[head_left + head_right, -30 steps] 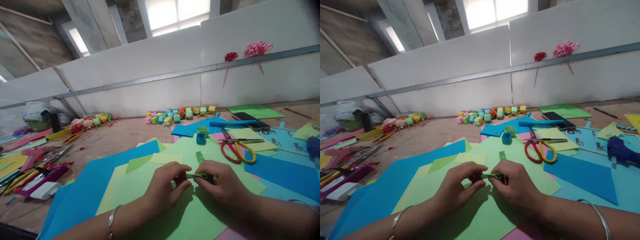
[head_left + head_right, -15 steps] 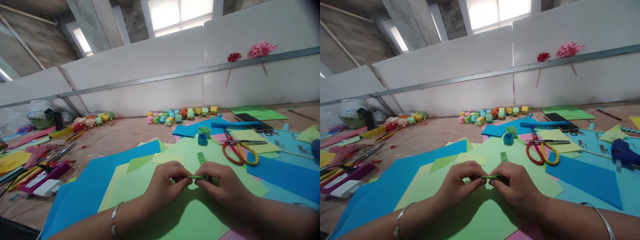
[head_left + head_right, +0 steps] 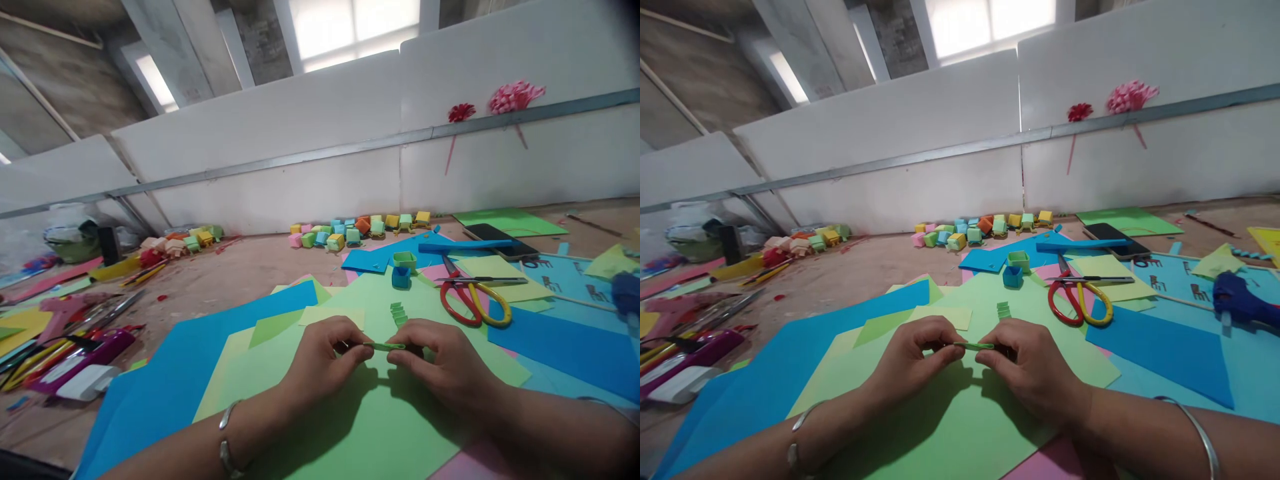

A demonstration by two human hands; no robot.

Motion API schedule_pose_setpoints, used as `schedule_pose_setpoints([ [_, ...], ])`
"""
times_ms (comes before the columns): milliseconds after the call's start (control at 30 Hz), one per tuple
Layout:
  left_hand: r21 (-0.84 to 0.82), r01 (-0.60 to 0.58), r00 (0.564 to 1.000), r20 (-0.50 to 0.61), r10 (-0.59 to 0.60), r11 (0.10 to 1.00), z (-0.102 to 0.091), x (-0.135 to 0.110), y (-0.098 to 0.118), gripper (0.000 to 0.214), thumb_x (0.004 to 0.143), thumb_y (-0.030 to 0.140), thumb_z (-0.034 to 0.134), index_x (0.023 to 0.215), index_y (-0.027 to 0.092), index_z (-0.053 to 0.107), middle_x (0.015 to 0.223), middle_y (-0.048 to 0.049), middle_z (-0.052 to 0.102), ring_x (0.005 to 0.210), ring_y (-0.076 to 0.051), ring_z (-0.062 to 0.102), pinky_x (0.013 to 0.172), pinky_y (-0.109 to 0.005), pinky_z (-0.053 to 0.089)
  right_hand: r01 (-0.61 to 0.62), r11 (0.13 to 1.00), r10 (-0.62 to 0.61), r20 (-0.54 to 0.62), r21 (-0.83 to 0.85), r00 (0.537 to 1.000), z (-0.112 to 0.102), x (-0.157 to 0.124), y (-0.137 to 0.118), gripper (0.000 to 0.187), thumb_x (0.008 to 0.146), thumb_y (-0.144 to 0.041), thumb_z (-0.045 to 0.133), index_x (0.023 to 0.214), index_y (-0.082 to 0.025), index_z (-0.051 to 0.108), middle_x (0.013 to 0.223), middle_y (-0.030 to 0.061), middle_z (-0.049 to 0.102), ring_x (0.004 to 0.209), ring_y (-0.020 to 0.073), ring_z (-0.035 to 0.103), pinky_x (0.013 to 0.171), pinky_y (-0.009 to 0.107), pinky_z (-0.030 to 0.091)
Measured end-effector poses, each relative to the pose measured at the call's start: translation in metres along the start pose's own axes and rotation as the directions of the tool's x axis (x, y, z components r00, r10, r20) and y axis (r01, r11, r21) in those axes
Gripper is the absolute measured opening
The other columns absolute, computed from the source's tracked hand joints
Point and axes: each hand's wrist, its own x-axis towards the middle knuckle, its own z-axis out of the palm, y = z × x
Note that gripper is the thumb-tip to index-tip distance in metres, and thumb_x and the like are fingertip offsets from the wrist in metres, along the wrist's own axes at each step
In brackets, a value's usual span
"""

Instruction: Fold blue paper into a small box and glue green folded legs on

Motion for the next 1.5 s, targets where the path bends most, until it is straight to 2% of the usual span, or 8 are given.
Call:
schedule_pose_setpoints([
  [133, -0.061, 0.062, 0.998, 0.016, -0.062, 0.996, 0.0, -0.0004, 0.0019, 0.01, 0.071, 0.022, 0.066, 0.063, 0.017, 0.07, 0.062, -0.0025, 0.066, 0.059, -0.012, 0.056, 0.056, -0.022, 0.042, -0.039, 0.998, 0.039, -0.012, 0.05, 0.999, -0.0025, 0.0013, -0.0012, 0.015, 0.081, -0.03, 0.066, 0.073, -0.02, 0.073, 0.065, 0.0002, 0.068, 0.06, 0.0132, 0.059, 0.058, 0.024, 0.043],
  [400, -0.203, 0.259, 0.965, 0.099, -0.243, 0.944, -0.0018, 0.0018, 0.0072, 0.018, 0.066, 0.03, 0.069, 0.056, 0.016, 0.063, 0.054, 0.0012, 0.056, 0.053, -0.011, 0.049, 0.052, -0.023, 0.038, -0.344, 0.873, 0.299, 0.176, 0.345, 0.938, -0.0015, 0.0034, -0.0058, 0.024, 0.08, -0.036, 0.06, 0.069, -0.017, 0.067, 0.052, -0.0014, 0.061, 0.047, 0.0115, 0.058, 0.048, 0.022, 0.046],
  [600, -0.324, 0.389, 0.921, 0.165, -0.354, 0.862, 0.0017, 0.0029, 0.0006, 0.022, 0.064, 0.033, 0.072, 0.06, 0.014, 0.061, 0.051, 0.0024, 0.054, 0.049, -0.01, 0.046, 0.05, -0.023, 0.035, -0.332, 0.91, 0.297, 0.167, 0.25, 0.94, -0.0008, 0.0041, -0.0028, 0.024, 0.085, -0.033, 0.055, 0.071, -0.017, 0.066, 0.058, -0.0003, 0.065, 0.05, 0.0124, 0.061, 0.05, 0.023, 0.047],
  [733, -0.336, 0.387, 0.921, 0.191, -0.341, 0.859, 0.0023, 0.0029, -0.0002, 0.023, 0.065, 0.034, 0.071, 0.061, 0.014, 0.06, 0.05, 0.0022, 0.054, 0.048, -0.01, 0.047, 0.049, -0.022, 0.035, -0.242, 0.969, 0.239, 0.059, 0.05, 0.969, -0.0033, 0.0051, -0.0016, 0.025, 0.083, -0.03, 0.057, 0.061, -0.019, 0.061, 0.052, -0.0016, 0.061, 0.047, 0.0111, 0.052, 0.045, 0.023, 0.038],
  [1033, -0.266, 0.283, 0.929, 0.317, -0.193, 0.922, 0.0009, -0.0018, 0.0058, 0.032, 0.067, 0.033, 0.069, 0.091, 0.011, 0.068, 0.078, -0.0041, 0.062, 0.063, -0.013, 0.056, 0.057, -0.025, 0.045, -0.143, 0.986, 0.152, 0.104, -0.089, 0.983, -0.003, 0.0043, -0.0068, 0.022, 0.08, -0.027, 0.054, 0.061, -0.018, 0.059, 0.056, -0.0015, 0.055, 0.054, 0.0115, 0.045, 0.051, 0.024, 0.033],
  [1200, -0.246, 0.305, 0.921, 0.323, -0.219, 0.92, 0.0015, -0.0015, 0.0024, 0.032, 0.071, 0.033, 0.068, 0.091, 0.01, 0.071, 0.077, -0.0068, 0.066, 0.065, -0.015, 0.057, 0.058, -0.025, 0.044, -0.171, 0.984, 0.175, 0.102, -0.043, 0.979, 0.0007, 0.0036, -0.0067, 0.018, 0.076, -0.023, 0.056, 0.058, -0.018, 0.057, 0.053, -0.0032, 0.051, 0.051, 0.0102, 0.042, 0.047, 0.023, 0.032],
  [1333, -0.197, 0.254, 0.952, 0.223, -0.209, 0.947, 0.0031, -0.0017, 0.0044, 0.019, 0.071, 0.03, 0.068, 0.075, 0.012, 0.073, 0.068, -0.0041, 0.064, 0.061, -0.013, 0.053, 0.056, -0.024, 0.041, -0.115, 0.993, 0.114, 0.094, 0.0, 0.989, 0.0022, 0.0026, -0.008, 0.02, 0.08, -0.027, 0.056, 0.063, -0.019, 0.06, 0.056, -0.0024, 0.054, 0.053, 0.0106, 0.045, 0.049, 0.022, 0.035],
  [1500, -0.305, 0.377, 0.92, 0.232, -0.316, 0.874, 0.0062, -0.0042, 0.0068, 0.019, 0.069, 0.031, 0.068, 0.074, 0.013, 0.07, 0.062, -0.0015, 0.062, 0.056, -0.012, 0.053, 0.055, -0.024, 0.041, -0.171, 0.982, 0.167, 0.06, 0.079, 0.984, 0.0032, 0.0019, -0.01, 0.013, 0.077, -0.028, 0.058, 0.068, -0.019, 0.061, 0.059, -0.0017, 0.056, 0.055, 0.0115, 0.048, 0.05, 0.022, 0.04],
])
